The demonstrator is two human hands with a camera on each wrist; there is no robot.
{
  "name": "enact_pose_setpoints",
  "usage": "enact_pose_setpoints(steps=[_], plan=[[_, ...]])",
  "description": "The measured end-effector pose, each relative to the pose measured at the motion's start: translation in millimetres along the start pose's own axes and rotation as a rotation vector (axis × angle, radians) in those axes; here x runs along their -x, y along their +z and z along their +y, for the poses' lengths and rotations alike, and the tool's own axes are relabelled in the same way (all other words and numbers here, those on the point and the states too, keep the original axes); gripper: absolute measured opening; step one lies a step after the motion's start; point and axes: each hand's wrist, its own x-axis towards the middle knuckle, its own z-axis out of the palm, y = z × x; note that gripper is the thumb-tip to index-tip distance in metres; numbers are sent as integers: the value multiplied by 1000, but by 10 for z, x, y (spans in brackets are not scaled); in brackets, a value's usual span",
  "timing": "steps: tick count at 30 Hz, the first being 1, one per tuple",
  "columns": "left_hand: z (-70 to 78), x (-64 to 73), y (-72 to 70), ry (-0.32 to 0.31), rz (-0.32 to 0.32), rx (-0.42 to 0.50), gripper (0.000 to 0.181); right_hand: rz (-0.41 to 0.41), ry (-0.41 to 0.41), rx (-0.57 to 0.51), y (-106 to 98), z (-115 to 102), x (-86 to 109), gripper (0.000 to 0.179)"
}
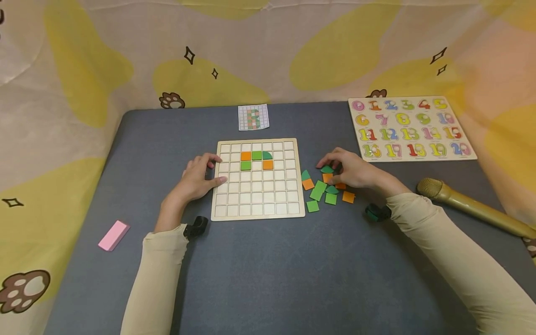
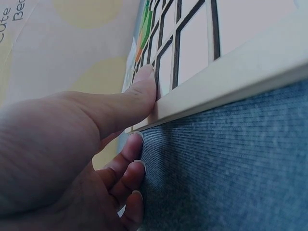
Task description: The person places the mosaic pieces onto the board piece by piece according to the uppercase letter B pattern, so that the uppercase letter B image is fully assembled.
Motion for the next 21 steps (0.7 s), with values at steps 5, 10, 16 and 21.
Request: enact_pose_setpoints(steps=[5,10,16,21], plan=[[-2,1,-1,3,1,1,55,31,3,7,36,15,-13,35],[-6,2,-1,8,0,3,55,61,0,20,71,23,-31,33],[-20,-1,-2,12,0,2,55,85,-15,35,97,28,-48,31],[-7,4,-1,7,1,1,55,99,-30,39,130,32,-65,27]])
